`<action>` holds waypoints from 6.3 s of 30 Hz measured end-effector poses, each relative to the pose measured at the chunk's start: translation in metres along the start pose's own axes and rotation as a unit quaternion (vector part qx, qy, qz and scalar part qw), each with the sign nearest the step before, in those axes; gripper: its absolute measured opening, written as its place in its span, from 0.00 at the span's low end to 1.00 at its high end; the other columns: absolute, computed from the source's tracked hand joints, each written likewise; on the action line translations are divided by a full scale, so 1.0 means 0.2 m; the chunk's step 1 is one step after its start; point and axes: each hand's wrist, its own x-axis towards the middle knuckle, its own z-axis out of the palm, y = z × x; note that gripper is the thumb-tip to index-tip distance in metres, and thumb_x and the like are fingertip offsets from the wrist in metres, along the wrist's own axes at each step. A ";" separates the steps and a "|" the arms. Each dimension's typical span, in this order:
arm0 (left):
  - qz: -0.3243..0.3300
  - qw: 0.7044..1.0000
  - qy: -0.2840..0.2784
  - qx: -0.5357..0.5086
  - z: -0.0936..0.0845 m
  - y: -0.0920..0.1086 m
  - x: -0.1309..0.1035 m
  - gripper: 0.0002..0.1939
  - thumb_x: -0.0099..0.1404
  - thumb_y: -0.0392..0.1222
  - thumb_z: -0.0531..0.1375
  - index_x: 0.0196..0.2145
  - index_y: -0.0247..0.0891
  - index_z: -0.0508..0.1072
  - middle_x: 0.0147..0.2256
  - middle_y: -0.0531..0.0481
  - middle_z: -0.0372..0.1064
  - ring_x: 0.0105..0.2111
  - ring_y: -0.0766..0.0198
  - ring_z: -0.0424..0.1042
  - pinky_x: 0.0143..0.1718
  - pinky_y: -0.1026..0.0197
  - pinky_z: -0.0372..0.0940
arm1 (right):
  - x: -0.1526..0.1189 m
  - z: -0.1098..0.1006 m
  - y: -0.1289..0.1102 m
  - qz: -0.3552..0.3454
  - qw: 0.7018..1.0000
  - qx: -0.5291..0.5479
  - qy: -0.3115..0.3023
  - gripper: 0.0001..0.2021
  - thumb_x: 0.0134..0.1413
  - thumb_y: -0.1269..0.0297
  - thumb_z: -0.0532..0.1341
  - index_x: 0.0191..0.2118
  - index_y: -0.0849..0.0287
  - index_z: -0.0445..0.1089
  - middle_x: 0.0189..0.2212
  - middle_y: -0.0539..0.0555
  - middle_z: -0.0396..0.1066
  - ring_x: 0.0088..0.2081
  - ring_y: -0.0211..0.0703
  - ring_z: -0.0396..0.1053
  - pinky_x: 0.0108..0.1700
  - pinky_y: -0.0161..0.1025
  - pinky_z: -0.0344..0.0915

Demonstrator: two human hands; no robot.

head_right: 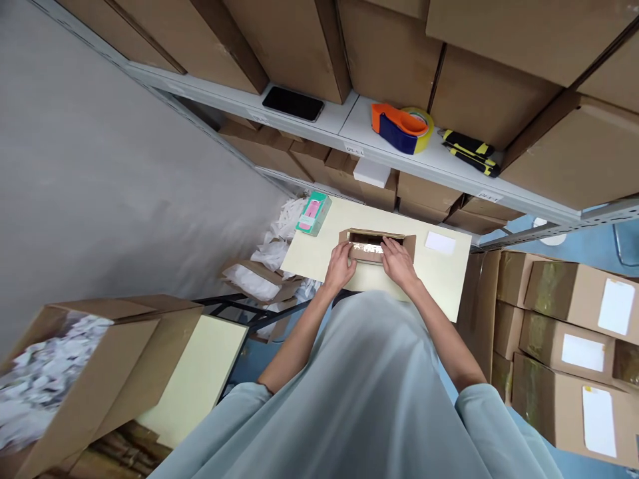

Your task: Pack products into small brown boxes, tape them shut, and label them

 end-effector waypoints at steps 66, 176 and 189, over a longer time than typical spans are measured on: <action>-0.103 0.970 0.004 0.219 -0.66 -0.27 -1.35 0.13 0.70 0.26 0.64 0.47 0.39 0.83 0.43 0.42 0.76 0.50 0.50 0.73 0.58 0.48 0.68 | 0.07 0.83 -0.83 -0.148 0.978 -0.119 -0.086 0.21 0.81 0.65 0.51 0.59 0.56 0.83 0.54 0.62 0.86 0.54 0.53 0.80 0.61 0.45 0.68; -0.421 0.790 0.441 0.065 -1.92 -1.44 -2.42 0.16 0.80 0.36 0.56 0.54 0.41 0.84 0.52 0.39 0.81 0.58 0.43 0.75 0.63 0.45 0.70 | 0.19 1.43 -3.45 -0.425 0.873 -0.105 -0.215 0.24 0.75 0.52 0.64 0.67 0.59 0.76 0.59 0.66 0.82 0.52 0.60 0.82 0.58 0.51 0.76; -0.415 0.795 0.439 0.045 -1.91 -1.46 -2.46 0.19 0.81 0.36 0.54 0.55 0.38 0.85 0.53 0.39 0.82 0.57 0.44 0.78 0.63 0.46 0.72 | -0.02 1.54 -3.40 -0.393 0.840 -0.246 -0.282 0.23 0.81 0.56 0.58 0.73 0.55 0.72 0.65 0.65 0.77 0.57 0.61 0.81 0.56 0.48 0.76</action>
